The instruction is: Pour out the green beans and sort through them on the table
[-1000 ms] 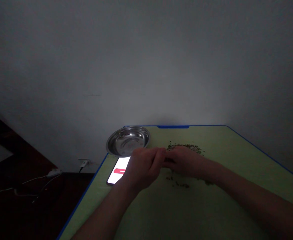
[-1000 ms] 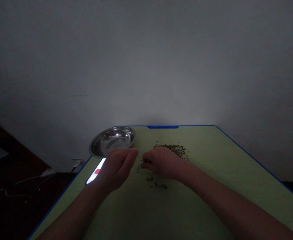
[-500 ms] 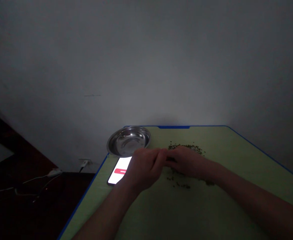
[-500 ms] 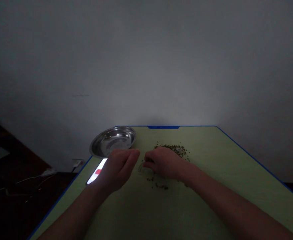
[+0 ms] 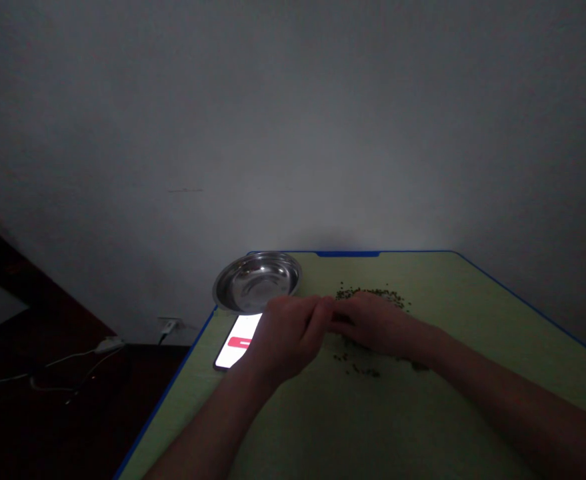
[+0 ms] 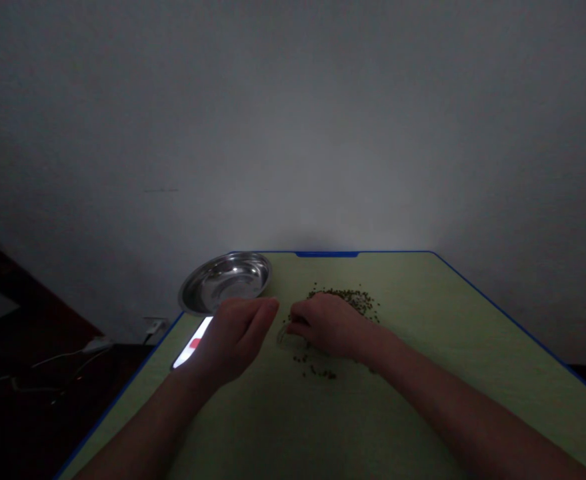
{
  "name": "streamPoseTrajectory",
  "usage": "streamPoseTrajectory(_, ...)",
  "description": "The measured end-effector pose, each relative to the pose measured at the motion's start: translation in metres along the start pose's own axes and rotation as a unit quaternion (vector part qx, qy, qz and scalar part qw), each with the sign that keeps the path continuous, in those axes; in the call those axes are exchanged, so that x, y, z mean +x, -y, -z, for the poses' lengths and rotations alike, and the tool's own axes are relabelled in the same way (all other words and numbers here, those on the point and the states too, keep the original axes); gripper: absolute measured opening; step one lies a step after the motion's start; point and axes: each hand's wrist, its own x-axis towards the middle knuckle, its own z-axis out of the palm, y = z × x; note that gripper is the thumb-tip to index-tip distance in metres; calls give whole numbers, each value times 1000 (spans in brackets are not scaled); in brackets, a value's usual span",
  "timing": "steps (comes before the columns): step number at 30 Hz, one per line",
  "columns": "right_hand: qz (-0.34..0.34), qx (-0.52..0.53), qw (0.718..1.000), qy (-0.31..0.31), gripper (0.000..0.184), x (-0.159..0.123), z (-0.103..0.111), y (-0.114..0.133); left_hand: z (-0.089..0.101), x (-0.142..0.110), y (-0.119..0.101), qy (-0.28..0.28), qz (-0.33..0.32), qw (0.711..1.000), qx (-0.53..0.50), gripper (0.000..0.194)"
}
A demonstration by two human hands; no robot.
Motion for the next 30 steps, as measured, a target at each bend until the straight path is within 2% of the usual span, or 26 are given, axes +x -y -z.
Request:
streamPoseTrajectory(9,46,-45,998,13,28,10,-2,5,1,0,1,5,4,1000,5,41)
streamPoseTrajectory(14,69,-46,996,30,18,3,3,5,1,1,0,9,-2,1000,5,40)
streamPoseTrajectory(20,43,-25,997,57,18,-17,12,9,-1,1,0,5,16,1000,-11,42)
streamPoseTrajectory(30,7,34,997,74,19,-34,4,10,-3,2,-1,19,43,999,-16,43)
